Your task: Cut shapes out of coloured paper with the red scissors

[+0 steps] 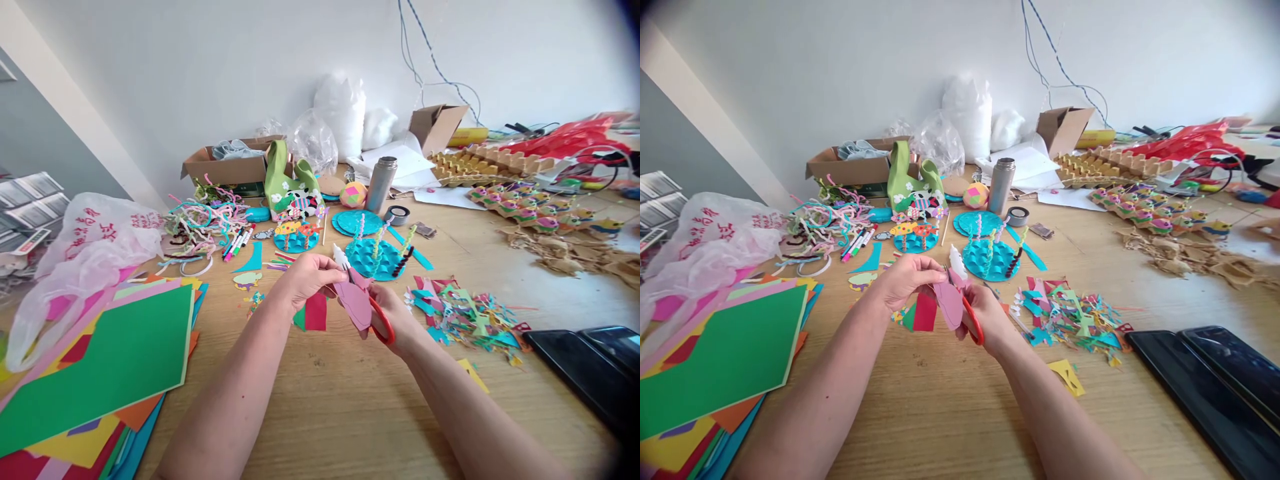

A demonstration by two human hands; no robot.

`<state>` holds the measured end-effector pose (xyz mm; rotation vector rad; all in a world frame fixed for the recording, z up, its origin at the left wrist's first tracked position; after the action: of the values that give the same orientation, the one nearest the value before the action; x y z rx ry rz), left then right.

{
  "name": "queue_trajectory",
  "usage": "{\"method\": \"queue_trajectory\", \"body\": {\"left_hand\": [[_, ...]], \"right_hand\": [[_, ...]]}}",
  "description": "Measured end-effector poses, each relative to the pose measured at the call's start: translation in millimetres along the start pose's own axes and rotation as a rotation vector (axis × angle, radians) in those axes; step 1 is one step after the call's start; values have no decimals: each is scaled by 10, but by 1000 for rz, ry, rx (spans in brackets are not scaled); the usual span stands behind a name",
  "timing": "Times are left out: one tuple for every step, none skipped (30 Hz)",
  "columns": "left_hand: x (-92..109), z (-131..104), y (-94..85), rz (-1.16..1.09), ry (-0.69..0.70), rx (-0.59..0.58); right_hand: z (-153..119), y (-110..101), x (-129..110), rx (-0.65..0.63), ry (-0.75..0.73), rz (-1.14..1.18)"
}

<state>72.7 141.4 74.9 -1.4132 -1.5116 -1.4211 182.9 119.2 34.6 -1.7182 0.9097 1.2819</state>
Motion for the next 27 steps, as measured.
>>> {"method": "queue_trajectory", "body": {"left_hand": [[-8,4,6,-3,-2,-11],[-20,10,13,-6,-7,-22],[-36,18,18,-10,-15,-32],[-53,26,19,-15,-23,-38],[-68,34,16,-20,-29,-40],[-78,42,9,-31,-28,-37],[-85,48,3,-43,-25,-33],[-91,52,-3,-55,-24,-27],[-95,54,-7,-68,-22,-21],[-98,54,-10,-79,-22,-15],[-99,53,-11,-89,-22,-9],[-100,50,-10,-97,-22,-3],[-98,46,-8,-103,-21,3],[-94,43,-3,-107,-19,9],[-89,40,2,-108,-16,12],[-83,37,7,-108,-11,16],[-76,35,13,-109,-6,18],[-69,33,18,-111,-2,20],[-62,31,20,-113,3,23],[-58,28,22,-114,5,26],[-55,25,24,-112,5,27],[-53,22,26,-107,5,27],[-50,18,29,-101,6,25],[-47,13,33,-94,8,21],[-44,9,38,-89,9,16],[-41,5,42,-84,11,11],[-38,1,44,-81,12,9]], "right_hand": [[5,3,2,-4,-6,7],[9,7,4,-8,-12,15],[11,11,5,-12,-16,22],[12,10,10,-9,-15,28],[11,3,16,3,-9,30],[8,-6,21,15,-1,30],[5,-13,24,26,8,26],[0,-19,23,32,16,19],[-4,-21,19,34,23,12],[-9,-23,12,34,27,8],[-13,-24,5,35,29,6],[-18,-26,-2,35,30,5],[-22,-29,-8,37,29,6],[-26,-29,-14,35,27,8],[-29,-26,-20,31,22,7],[-32,-20,-27,25,17,5],[-35,-16,-33,20,13,5],[-37,-16,-36,21,14,6],[-38,-16,-40,22,17,8],[-38,-16,-44,22,21,9],[-38,-15,-48,22,24,11],[-38,-15,-52,21,27,13],[-37,-15,-56,20,29,15],[-36,-15,-61,19,28,19],[-35,-17,-64,20,25,25],[-34,-17,-67,19,21,30],[-33,-14,-70,13,17,32]]}}
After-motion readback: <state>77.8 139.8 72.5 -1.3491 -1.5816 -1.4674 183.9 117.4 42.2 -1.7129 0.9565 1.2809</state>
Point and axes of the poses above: each hand's wrist, its own z-axis towards the middle knuckle, its own y-axis out of the palm, x = y × z, the point moved 8 cm from there along z, towards the middle knuckle, and after that the axes turned 12 degrees about -z, right-handed, at the moved point
